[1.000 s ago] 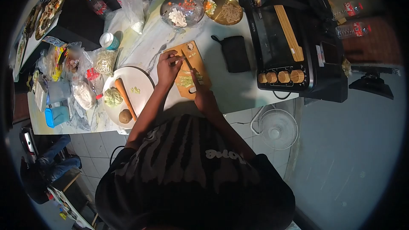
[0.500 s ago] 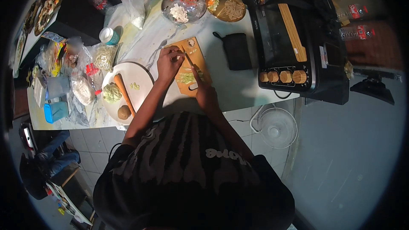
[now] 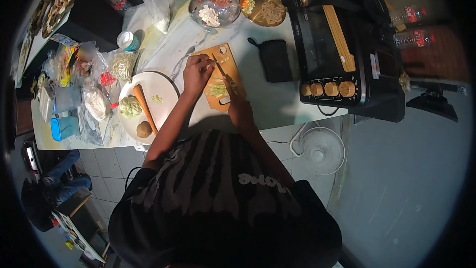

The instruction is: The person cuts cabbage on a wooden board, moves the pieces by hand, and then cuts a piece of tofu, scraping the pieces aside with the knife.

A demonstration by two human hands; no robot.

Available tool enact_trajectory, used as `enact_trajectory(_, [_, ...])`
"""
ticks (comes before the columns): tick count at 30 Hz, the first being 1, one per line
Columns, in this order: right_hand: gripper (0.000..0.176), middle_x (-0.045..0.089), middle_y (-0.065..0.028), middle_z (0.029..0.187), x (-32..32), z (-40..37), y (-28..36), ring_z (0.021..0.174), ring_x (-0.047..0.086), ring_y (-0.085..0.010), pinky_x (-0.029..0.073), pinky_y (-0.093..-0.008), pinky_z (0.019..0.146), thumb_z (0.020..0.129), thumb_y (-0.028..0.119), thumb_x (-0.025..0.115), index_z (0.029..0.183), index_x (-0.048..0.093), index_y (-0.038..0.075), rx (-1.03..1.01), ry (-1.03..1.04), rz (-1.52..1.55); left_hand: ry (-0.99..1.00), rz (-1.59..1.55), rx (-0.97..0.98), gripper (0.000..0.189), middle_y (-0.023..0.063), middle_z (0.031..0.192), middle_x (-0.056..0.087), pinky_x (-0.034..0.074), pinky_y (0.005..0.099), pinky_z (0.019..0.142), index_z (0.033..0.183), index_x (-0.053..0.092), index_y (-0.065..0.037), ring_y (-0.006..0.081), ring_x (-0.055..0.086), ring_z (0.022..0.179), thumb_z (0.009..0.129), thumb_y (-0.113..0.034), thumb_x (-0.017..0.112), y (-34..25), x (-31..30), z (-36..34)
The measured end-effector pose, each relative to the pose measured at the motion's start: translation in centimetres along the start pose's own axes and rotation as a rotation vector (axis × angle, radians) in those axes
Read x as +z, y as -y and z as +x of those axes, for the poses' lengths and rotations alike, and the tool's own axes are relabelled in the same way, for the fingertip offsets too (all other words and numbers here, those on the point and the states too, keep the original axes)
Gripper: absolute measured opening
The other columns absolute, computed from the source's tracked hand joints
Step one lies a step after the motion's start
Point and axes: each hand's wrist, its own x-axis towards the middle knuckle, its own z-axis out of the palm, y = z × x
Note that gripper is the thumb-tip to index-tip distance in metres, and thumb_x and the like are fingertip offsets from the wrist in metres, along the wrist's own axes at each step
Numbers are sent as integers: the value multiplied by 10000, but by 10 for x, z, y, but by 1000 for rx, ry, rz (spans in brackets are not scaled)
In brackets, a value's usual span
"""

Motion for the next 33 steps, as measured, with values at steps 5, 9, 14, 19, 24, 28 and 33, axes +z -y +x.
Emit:
enact_trajectory(5, [905,570,-243,1367,-7,7,4,1019,673,-421,566,-484,820,853,-103,508,1596,252,346,56,47,-5,-8,19,33,98,27,1040,697,539,372,816,915,795,-126,251,618,989,842,-179,758,1,1,-5])
enact_trajectory(9, [911,582,-239,1343,8,5,-5,1023,675,-417,568,-482,813,858,-100,498,1602,233,355,-15,-48,5,16,24,20,111,26,1052,698,535,366,821,936,795,-136,248,615,995,842,-183,758,3,2,-4])
enact_trajectory(14, [915,509,-248,1421,3,3,-3,1022,674,-421,573,-476,810,863,-99,489,1607,213,358,55,16,10,-16,24,-3,116,15,1028,688,531,353,816,935,800,-156,232,605,983,827,-193,774,-2,2,-3])
enact_trajectory(19, [786,527,-218,1439,-9,3,6,1086,631,-462,531,-524,887,942,-42,451,1606,215,307,157,117,47,-11,30,-34,145,16,1020,684,527,352,827,951,802,-165,234,601,983,811,-202,789,-9,0,-4])
enact_trajectory(24, [781,548,-241,1395,-13,1,5,996,653,-468,536,-540,831,955,-28,464,1609,202,310,148,101,85,-3,3,-57,171,31,1053,693,521,360,857,960,798,-144,247,604,1008,800,-201,796,-7,-1,-3])
enact_trajectory(28, [762,551,-268,1375,-2,0,-3,1008,650,-472,533,-539,836,973,-15,465,1610,198,305,43,26,86,27,-53,-81,172,46,1091,710,518,363,890,956,791,-107,255,612,1030,800,-179,786,0,0,-4])
enact_trajectory(33, [739,599,-285,1273,-3,0,0,964,657,-471,528,-538,818,990,2,461,1610,197,307,70,91,94,29,-72,-90,141,50,1094,717,522,362,888,928,791,-87,254,618,1026,805,-154,773,1,2,-5])
